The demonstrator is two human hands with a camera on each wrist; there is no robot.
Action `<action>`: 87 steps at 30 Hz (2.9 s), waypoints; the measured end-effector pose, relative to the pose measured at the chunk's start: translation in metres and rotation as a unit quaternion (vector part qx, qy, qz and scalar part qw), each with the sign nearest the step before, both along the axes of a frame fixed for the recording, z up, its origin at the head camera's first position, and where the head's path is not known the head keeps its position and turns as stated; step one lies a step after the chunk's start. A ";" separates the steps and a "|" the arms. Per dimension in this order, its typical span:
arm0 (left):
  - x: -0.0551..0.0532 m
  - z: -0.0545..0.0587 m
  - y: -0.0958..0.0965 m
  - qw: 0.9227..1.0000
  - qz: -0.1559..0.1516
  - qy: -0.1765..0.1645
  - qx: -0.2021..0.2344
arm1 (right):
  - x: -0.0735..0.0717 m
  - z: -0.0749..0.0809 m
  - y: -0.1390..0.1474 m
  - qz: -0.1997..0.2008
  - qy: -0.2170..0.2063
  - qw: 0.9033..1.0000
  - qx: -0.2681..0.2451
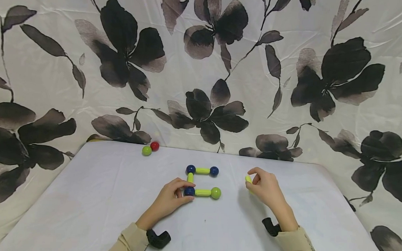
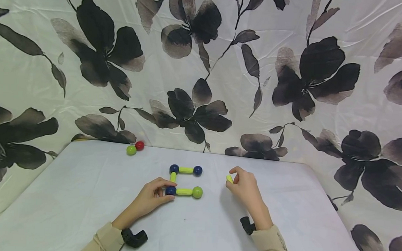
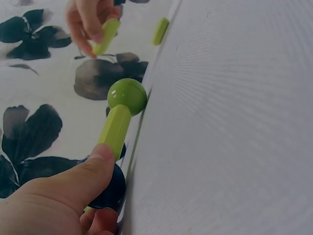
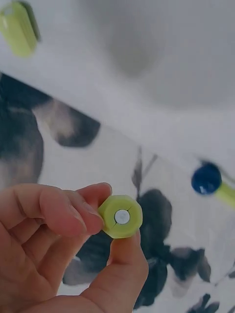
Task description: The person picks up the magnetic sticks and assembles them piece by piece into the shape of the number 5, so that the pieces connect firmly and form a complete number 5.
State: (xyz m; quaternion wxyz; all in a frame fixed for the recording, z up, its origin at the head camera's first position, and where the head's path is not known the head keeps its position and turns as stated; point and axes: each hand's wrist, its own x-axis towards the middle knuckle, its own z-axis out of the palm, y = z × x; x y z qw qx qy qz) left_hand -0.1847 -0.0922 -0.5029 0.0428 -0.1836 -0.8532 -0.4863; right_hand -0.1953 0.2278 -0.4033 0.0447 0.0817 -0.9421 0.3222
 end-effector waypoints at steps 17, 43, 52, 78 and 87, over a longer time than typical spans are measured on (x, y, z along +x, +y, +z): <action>0.000 -0.003 0.000 1.000 -0.002 0.002 0.004 | 0.015 0.007 -0.066 0.054 -0.003 0.998 -0.024; 0.000 0.000 0.001 1.000 0.003 0.000 -0.005 | 0.025 -0.039 -0.081 0.079 -0.120 0.990 -0.003; 0.000 -0.002 0.001 1.000 0.004 -0.001 -0.004 | 0.021 -0.035 -0.076 0.093 -0.160 0.983 -0.018; 0.000 -0.001 0.001 1.000 0.006 -0.008 -0.005 | -0.017 -0.046 -0.050 0.125 -0.265 0.927 -0.235; 0.001 0.001 0.003 1.000 0.011 -0.006 -0.007 | -0.025 -0.062 -0.043 0.193 -0.265 0.908 -0.259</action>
